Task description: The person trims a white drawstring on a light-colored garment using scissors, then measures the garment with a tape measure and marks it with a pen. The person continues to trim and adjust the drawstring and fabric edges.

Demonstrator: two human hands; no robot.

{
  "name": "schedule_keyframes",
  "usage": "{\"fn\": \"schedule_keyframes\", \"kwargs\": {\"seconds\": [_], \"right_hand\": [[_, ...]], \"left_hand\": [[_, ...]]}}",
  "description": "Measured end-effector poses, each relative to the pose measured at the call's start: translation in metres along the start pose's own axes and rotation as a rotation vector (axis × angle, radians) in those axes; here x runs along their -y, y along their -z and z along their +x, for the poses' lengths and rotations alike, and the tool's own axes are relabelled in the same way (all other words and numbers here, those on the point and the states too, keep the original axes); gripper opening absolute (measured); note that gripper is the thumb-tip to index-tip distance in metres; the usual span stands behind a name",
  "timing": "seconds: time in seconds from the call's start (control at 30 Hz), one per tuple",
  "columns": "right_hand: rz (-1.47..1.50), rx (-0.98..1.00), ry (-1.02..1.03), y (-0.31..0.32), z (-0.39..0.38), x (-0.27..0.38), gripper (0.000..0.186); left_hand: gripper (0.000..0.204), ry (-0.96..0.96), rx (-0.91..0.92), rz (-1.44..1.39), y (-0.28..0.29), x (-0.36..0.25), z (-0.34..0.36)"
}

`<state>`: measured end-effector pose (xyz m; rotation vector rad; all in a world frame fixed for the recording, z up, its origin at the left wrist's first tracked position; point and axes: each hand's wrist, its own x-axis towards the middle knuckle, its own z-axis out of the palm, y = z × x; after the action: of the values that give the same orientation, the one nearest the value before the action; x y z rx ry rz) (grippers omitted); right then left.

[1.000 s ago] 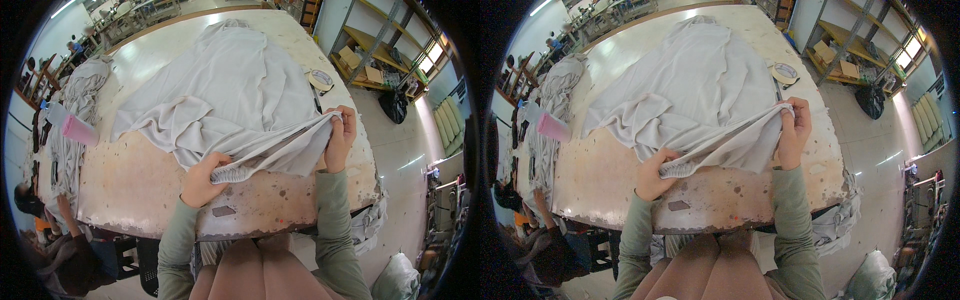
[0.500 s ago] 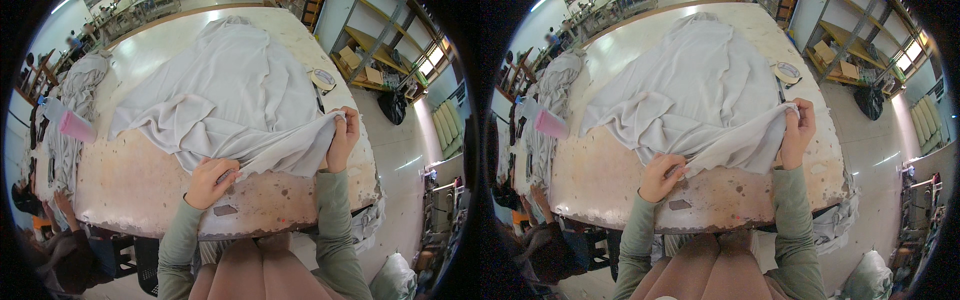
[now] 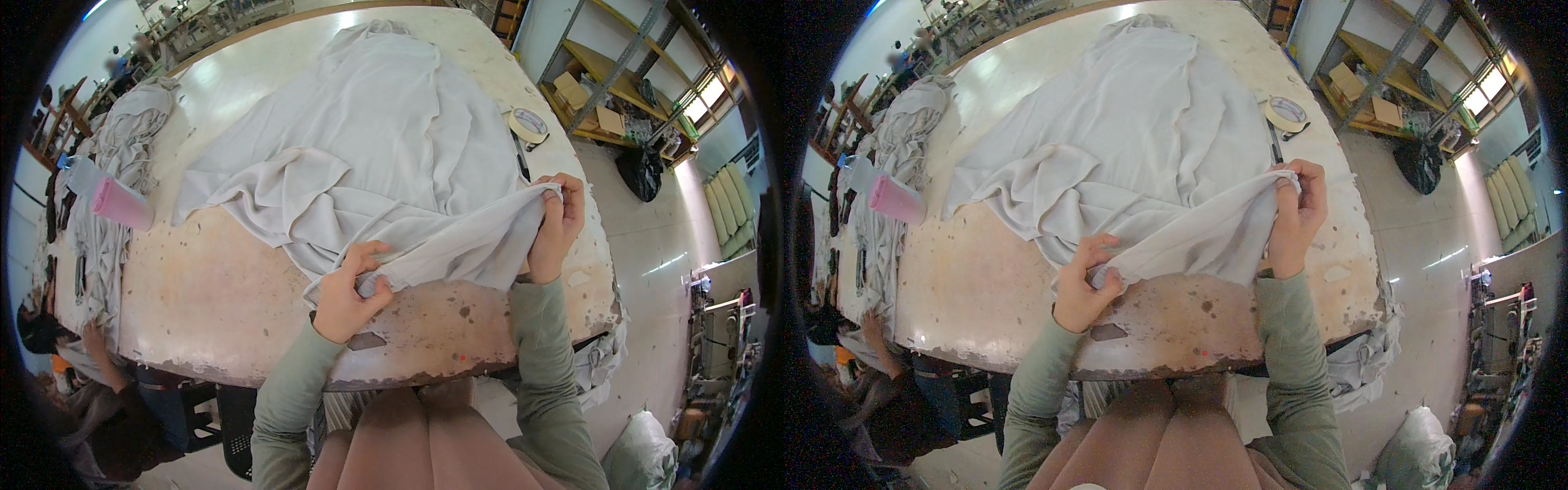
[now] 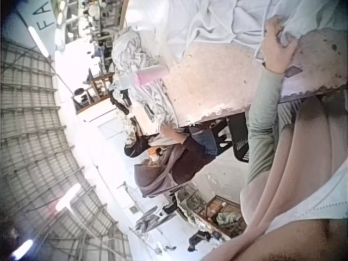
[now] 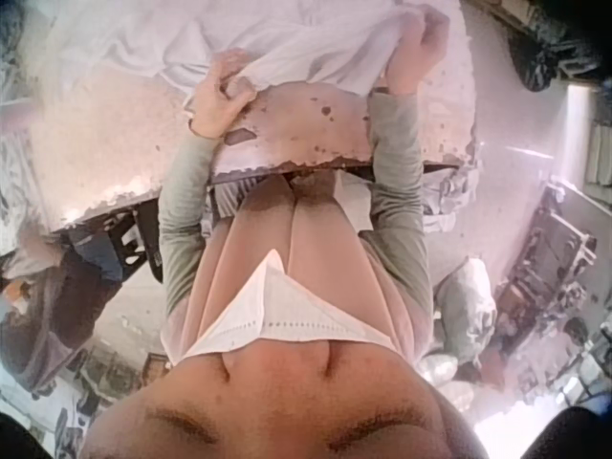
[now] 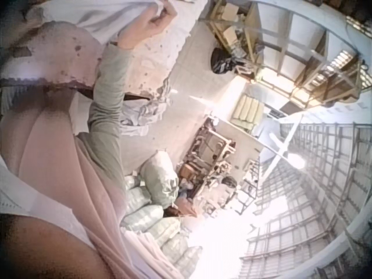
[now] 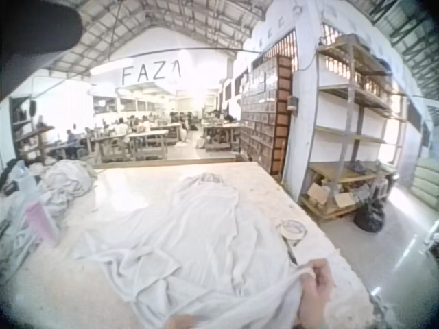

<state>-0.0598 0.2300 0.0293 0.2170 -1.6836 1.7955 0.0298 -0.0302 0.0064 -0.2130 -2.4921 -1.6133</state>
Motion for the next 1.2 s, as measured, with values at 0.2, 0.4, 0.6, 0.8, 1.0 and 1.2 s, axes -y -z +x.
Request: {"fn": "schedule_keyframes", "kwargs": {"seconds": [0.2,0.4,0.6,0.8,1.0,1.2], "right_hand": [[0.028,0.015,0.043,0.001,-0.001,0.000,0.013],[-0.021,-0.077,0.055,0.002,0.002,-0.002,0.012],[0.143,-0.269,0.047,0.023,0.024,-0.018,0.010],[-0.076,-0.318,0.083,0.035,0.028,-0.023,0.009],[-0.192,0.459,-0.034,-0.004,-0.011,-0.010,0.020],[-0.048,0.820,-0.234,-0.040,-0.057,-0.002,0.023]], "left_hand": [[0.021,-0.123,-0.034,0.105,0.005,-0.004,0.000],[0.024,-0.428,0.008,0.316,0.003,0.008,0.007],[0.023,-0.378,0.035,0.428,0.032,0.018,0.003],[0.023,-0.204,0.049,0.238,0.061,0.031,-0.018],[0.034,-0.149,-0.649,0.898,0.118,0.018,0.024],[0.046,-0.356,0.035,0.318,0.027,-0.009,0.030]]}}
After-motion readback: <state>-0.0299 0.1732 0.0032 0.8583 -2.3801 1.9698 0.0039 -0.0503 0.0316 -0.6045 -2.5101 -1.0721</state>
